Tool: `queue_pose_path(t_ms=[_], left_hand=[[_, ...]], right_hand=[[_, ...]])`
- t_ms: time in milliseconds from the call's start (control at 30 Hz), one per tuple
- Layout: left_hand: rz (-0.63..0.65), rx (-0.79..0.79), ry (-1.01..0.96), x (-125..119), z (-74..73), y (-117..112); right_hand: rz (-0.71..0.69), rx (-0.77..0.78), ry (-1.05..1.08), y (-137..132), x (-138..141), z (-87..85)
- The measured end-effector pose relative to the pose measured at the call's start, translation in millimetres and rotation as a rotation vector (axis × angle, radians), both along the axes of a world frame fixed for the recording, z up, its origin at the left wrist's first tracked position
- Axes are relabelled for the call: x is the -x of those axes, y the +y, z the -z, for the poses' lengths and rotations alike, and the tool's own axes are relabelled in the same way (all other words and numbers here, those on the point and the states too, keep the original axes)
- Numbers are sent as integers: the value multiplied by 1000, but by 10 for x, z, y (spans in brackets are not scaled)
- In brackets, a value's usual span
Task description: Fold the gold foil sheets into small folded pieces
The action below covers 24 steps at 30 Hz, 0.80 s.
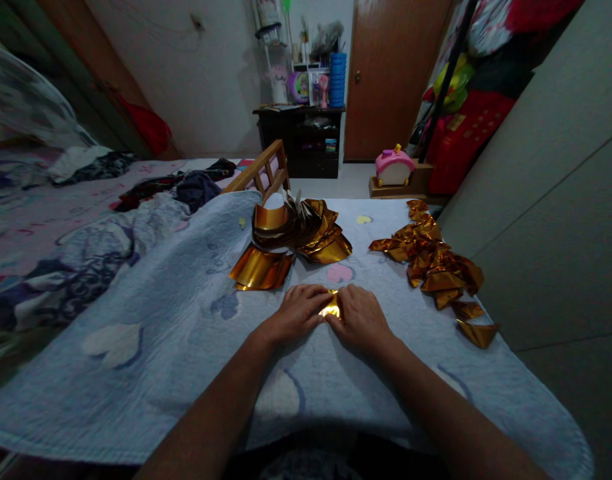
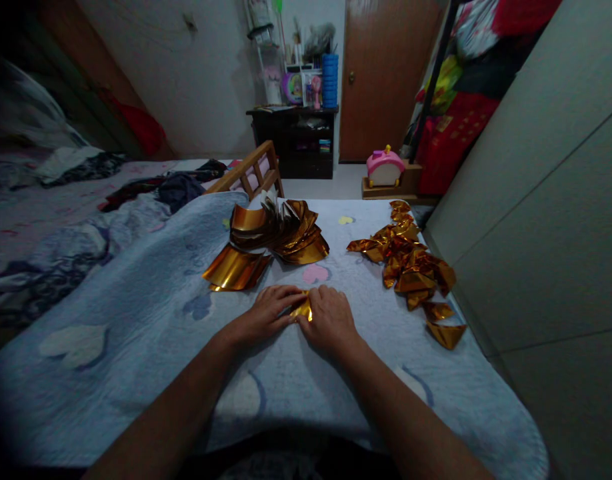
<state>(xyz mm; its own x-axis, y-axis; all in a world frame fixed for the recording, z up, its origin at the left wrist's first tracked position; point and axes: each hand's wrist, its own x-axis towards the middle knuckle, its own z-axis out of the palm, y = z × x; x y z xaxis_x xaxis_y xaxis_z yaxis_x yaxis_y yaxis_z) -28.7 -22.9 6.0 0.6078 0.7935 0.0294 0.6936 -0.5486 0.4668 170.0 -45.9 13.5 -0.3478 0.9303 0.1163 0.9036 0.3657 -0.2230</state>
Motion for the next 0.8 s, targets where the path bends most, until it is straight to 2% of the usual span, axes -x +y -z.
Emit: queue_pose_path(t_ms=[233, 500, 800], left_hand=[[3, 11, -7, 9, -7, 3], [-13, 34, 18, 10, -16, -8], [1, 8, -29, 32, 17, -1]], right_hand=[[26, 3, 60, 39, -272, 27], [87, 100, 145, 136, -675, 132], [18, 250, 298, 114, -853, -29]])
